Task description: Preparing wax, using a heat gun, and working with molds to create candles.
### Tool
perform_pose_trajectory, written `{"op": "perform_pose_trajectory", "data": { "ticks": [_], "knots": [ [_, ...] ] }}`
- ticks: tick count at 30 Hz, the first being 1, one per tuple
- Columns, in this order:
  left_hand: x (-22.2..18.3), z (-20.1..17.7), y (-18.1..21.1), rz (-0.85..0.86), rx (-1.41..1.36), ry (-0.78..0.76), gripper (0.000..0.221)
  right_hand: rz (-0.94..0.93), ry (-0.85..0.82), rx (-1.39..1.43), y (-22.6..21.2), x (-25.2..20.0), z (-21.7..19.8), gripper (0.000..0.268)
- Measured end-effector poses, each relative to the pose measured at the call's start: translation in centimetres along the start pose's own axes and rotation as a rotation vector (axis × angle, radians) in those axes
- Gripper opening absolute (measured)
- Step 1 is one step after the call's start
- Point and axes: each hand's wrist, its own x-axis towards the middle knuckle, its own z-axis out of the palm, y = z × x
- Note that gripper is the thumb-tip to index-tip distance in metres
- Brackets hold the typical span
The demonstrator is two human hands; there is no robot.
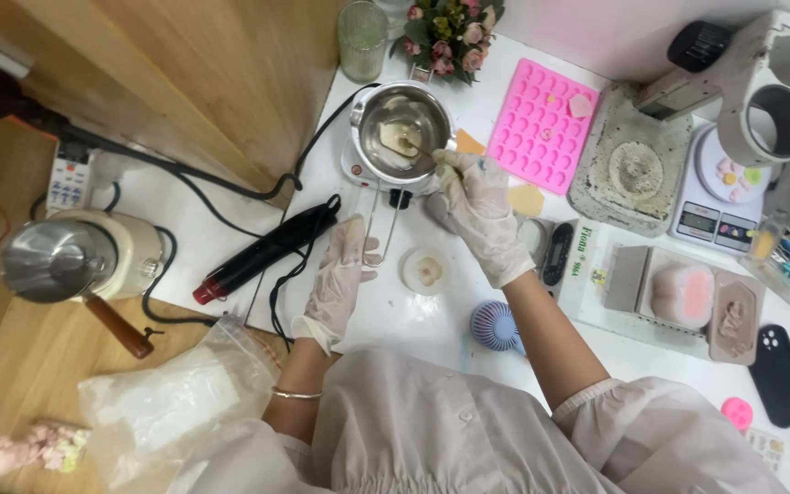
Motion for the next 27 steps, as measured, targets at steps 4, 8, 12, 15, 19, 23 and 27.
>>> {"op": "perform_pose_trajectory", "data": {
  "ticks": [4,8,12,15,19,23,27],
  "knots": [
    [-3.6,-5.1,-0.3,0.169,0.876,0.016,0.046,0.512,-0.074,0.612,-1.2,0.6,0.4,0.030],
    [-5.6,-9.8,0.6,0.114,1.426,0.109,0.035,0.534,-0.114,0.582,0.3,0.1,1.0,0.036],
    [-4.1,-10.6,3.1,0.155,1.453,0.453,0.037,0.588,-0.163,0.357,-2.9,-0.3,-0.8,0.039],
    [-0.7,-10.2,3.5,0.128,1.418,0.438,0.039,0.517,-0.160,0.410,-4.0,-1.7,-2.2,0.040],
    [4.6,-11.1,0.4,0.463,1.383,0.342,0.049,0.549,-0.132,0.355,-4.7,-4.3,-4.5,0.043],
    [6.2,-9.0,0.5,0.486,1.498,0.205,0.065,0.628,-0.054,0.388,-5.2,-8.3,-6.0,0.040],
    [7.4,-9.0,-1.0,0.388,1.565,0.234,0.069,0.689,-0.106,0.395,-5.7,-12.9,-6.8,0.040]
  ]
}}
